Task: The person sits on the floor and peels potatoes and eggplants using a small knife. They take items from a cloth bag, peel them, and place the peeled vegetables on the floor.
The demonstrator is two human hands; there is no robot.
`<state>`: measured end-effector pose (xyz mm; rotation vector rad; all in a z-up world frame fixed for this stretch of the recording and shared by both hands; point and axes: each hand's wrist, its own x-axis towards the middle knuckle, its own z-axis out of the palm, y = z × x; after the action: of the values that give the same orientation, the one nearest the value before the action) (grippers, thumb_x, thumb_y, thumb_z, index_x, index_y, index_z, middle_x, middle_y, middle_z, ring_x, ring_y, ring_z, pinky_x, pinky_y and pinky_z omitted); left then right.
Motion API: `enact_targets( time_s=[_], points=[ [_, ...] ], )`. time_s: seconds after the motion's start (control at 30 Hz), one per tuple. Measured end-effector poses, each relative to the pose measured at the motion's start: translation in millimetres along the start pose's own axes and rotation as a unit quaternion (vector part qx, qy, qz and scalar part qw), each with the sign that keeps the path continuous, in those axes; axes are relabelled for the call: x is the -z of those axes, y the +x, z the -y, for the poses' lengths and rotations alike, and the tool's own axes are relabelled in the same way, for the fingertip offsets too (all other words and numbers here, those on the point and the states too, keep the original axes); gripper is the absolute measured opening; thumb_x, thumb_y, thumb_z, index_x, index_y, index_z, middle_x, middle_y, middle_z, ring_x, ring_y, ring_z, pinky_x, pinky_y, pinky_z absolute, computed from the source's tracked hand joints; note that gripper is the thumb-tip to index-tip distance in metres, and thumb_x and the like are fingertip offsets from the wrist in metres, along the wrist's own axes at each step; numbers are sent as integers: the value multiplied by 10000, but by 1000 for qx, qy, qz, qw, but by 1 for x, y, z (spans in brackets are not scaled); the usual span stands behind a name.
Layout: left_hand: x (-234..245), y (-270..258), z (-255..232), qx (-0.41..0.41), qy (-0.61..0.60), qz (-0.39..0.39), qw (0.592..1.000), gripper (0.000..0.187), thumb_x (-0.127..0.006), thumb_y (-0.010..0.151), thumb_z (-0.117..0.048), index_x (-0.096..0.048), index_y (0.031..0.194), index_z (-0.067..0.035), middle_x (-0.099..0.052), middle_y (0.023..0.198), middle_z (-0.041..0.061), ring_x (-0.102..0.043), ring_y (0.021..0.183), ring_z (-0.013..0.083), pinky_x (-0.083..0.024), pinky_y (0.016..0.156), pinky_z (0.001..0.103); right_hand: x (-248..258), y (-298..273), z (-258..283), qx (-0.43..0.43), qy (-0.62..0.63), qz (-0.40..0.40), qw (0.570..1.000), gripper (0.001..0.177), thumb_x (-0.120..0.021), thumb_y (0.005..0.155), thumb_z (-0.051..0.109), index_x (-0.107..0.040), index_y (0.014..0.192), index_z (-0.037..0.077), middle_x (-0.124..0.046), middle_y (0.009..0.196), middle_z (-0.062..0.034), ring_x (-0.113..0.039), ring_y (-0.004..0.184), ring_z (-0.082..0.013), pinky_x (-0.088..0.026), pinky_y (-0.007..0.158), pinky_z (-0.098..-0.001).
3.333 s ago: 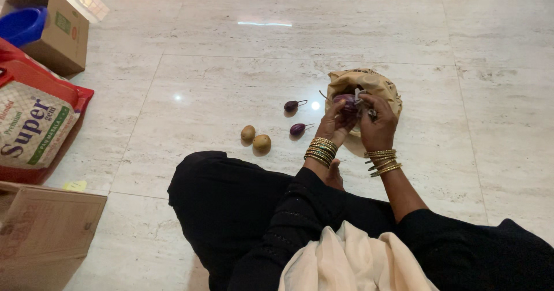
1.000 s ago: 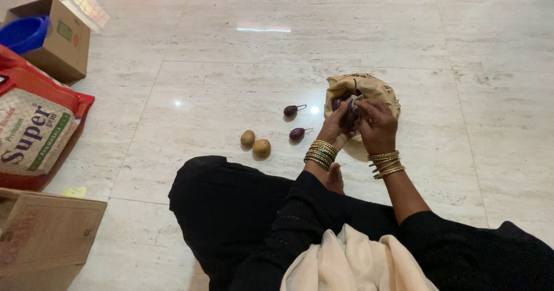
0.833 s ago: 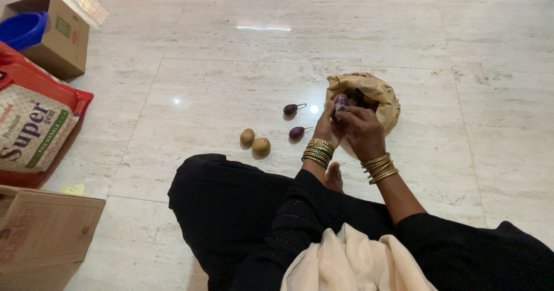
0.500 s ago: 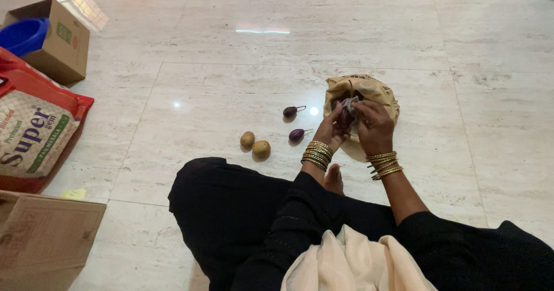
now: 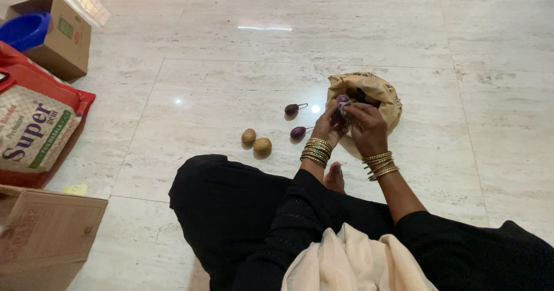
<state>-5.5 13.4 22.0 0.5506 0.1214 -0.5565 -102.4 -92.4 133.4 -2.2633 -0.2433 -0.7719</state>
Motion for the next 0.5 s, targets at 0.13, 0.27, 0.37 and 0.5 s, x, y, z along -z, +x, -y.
enact_targets(
  time_s=[0.13, 0.27, 0.37, 0.5],
  points=[
    [-3, 1, 5, 42, 61, 13, 997, 489, -740, 941, -499, -637, 1214, -106, -704, 945, 56, -626, 786, 179, -501, 561, 283, 8, 4, -16, -35, 59, -57, 996, 363, -633, 915, -82, -753, 1213, 88, -721, 1227, -112, -735, 1072, -237, -630, 883, -330],
    [-6, 4, 7, 23, 41, -10, 999, 478, -719, 896, -467, -599, 1261, -184, -697, 1009, 39, -659, 857, 174, -522, 606, 314, 10, 1, -16, -30, 31, -49, 998, 378, -665, 885, -81, -756, 1209, 92, -720, 1205, -118, -738, 1035, -241, -629, 837, -340],
    [-2, 5, 4, 20, -41, 45, 998, 568, -689, 904, -564, -609, 1277, -143, -701, 1008, 71, -664, 831, 184, -548, 620, 316, 2, -4, -7, 8, 1, -19, 1000, 391, -708, 845, -68, -754, 1196, 97, -712, 1194, -115, -720, 1037, -253, -623, 851, -349],
    [1, 5, 2, -6, -30, -5, 1000, 553, -691, 894, -516, -617, 1283, -131, -700, 1033, 61, -672, 894, 177, -584, 725, 334, -4, -8, -1, 53, -61, 1, 997, 422, -724, 788, -74, -770, 1173, 95, -725, 1177, -107, -705, 1034, -278, -603, 872, -370]
  ],
)
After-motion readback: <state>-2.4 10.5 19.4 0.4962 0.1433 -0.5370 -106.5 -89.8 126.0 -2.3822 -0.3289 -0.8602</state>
